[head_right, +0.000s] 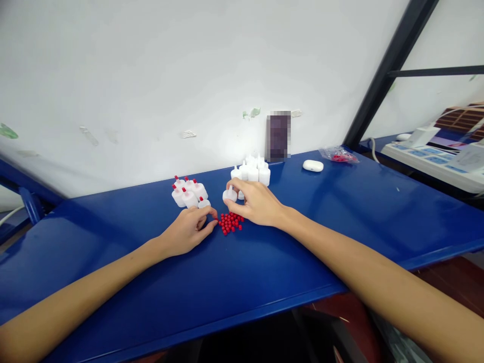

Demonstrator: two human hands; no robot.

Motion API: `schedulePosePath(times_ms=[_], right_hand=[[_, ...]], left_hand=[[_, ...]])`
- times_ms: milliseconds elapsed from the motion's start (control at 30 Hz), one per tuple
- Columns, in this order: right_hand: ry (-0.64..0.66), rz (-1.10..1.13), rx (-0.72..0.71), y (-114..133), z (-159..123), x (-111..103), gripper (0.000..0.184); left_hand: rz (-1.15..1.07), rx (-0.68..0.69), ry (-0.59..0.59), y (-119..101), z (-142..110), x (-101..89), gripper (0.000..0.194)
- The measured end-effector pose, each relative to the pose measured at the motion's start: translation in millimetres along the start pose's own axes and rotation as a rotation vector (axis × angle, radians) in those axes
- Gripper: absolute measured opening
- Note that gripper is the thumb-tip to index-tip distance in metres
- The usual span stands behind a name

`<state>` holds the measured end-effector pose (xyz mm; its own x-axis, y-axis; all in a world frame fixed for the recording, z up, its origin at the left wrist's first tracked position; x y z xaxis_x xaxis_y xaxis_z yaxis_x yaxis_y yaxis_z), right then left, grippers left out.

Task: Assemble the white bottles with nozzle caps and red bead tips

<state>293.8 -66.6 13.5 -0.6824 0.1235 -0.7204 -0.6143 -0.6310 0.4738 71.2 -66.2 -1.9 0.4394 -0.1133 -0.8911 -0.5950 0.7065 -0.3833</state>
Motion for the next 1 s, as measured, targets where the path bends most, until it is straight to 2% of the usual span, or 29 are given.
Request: schedulePosePath(times_ms=[167,333,467,567,733,867,1000], right_hand=[[-0.012,-0.038,-0.115,3,1,-1,0.019],[-0.009,-0.046,-0.114,8,0,0,0.016],[0.039,-0.095,-0.224,14,-3,4,0.019],[0.113,-0.117,-0.249,17,-5,6,0.014],[0.154,-0.194,-0.306,22,-8,8,0.020],[0.190,-0.237,-0.315,28,-8,8,0.019],[0.211,-0.145,-0.271,31,-8,8,0.016]], left_hand=[[-0.100,-0.006,-0.071,-1,-2,-1.0,0.007],[-0.578,-0.203,-0.154,-2,-4,-2.1,0.019],[-0.876,-0.204,-0.157,-12,-3,-2.9,0.026],[-0.915,-0.187,-0.133,-18,-4,-2.5,0.026],[-0.912,-0.194,-0.094,-19,-7,3.2,0.025],[-0.876,-0.144,-0.183,-17,-9,5.1,0.022],[-0.847,-0.105,-0.221,-18,-9,4.3,0.019]])
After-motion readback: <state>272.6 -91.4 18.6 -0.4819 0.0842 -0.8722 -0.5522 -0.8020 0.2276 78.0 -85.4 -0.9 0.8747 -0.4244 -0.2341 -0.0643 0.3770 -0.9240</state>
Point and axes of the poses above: each hand's wrist, its own z-axis towards the middle knuckle, its own x-axis out of the palm, y = z × x, the point moved 1 cm from there along z, towards the middle knuckle, and after that the axes turned 3 degrees about -x, right-handed, at the moved point
